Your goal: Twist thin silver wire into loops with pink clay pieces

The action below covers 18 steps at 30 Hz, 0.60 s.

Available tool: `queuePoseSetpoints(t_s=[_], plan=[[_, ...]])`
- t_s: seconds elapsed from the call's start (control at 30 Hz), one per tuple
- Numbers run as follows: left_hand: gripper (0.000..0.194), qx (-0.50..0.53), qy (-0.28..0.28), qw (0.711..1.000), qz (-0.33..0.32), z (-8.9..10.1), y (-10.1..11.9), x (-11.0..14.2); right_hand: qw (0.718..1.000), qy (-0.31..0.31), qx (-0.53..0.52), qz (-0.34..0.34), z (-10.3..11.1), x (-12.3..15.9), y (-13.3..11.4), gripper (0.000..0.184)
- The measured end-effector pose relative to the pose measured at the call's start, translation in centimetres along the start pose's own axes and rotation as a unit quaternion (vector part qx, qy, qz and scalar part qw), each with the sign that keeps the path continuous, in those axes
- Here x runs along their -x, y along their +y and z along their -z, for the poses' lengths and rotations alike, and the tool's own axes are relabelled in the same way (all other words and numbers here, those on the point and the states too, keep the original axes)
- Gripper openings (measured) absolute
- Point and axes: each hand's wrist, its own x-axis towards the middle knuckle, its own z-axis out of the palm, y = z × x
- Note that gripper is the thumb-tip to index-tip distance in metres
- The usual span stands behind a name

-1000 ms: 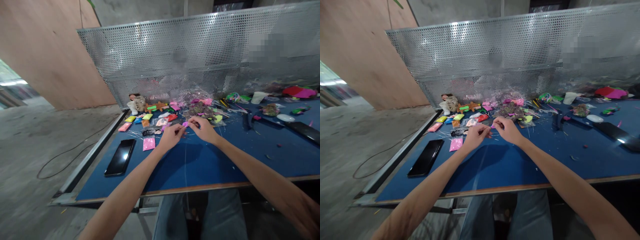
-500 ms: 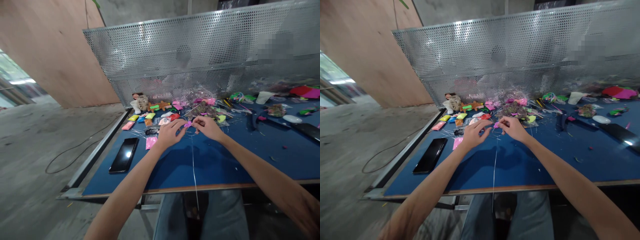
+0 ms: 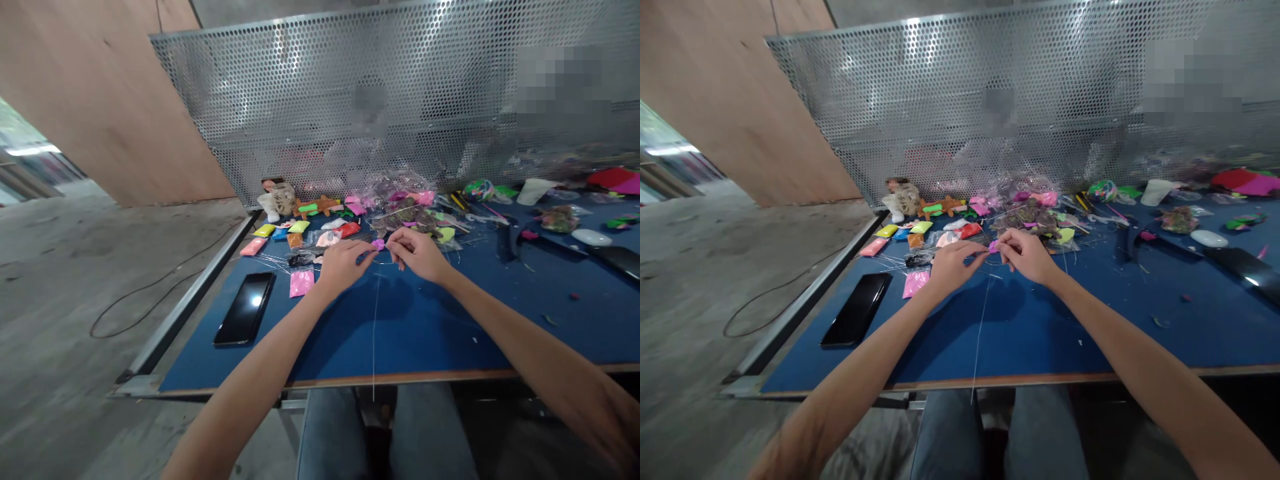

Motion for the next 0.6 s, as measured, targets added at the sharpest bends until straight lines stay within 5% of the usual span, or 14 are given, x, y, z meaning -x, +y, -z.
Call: queuePoseSetpoints(t_s=[0.27,0.43,0.6], plan=[[0.027,0.141,-0.063,0.986,0.056,0.0,-0.3,0.1,0.984,0.059,0.122,0.118,1.1,0.4,-0.6,0.03],[0.036,0.34,-0.158,0.924,0.073,1.3,0.5,0.5,0.932,0.101,0.237,0.255,2.2,0.3,-0.7,0.03],[0.037,0.361,-0.165,0.915,0.07,2.5,0.8,0.6,0.881,0.128,0.343,0.301,2.3,0.1,-0.8,0.041]])
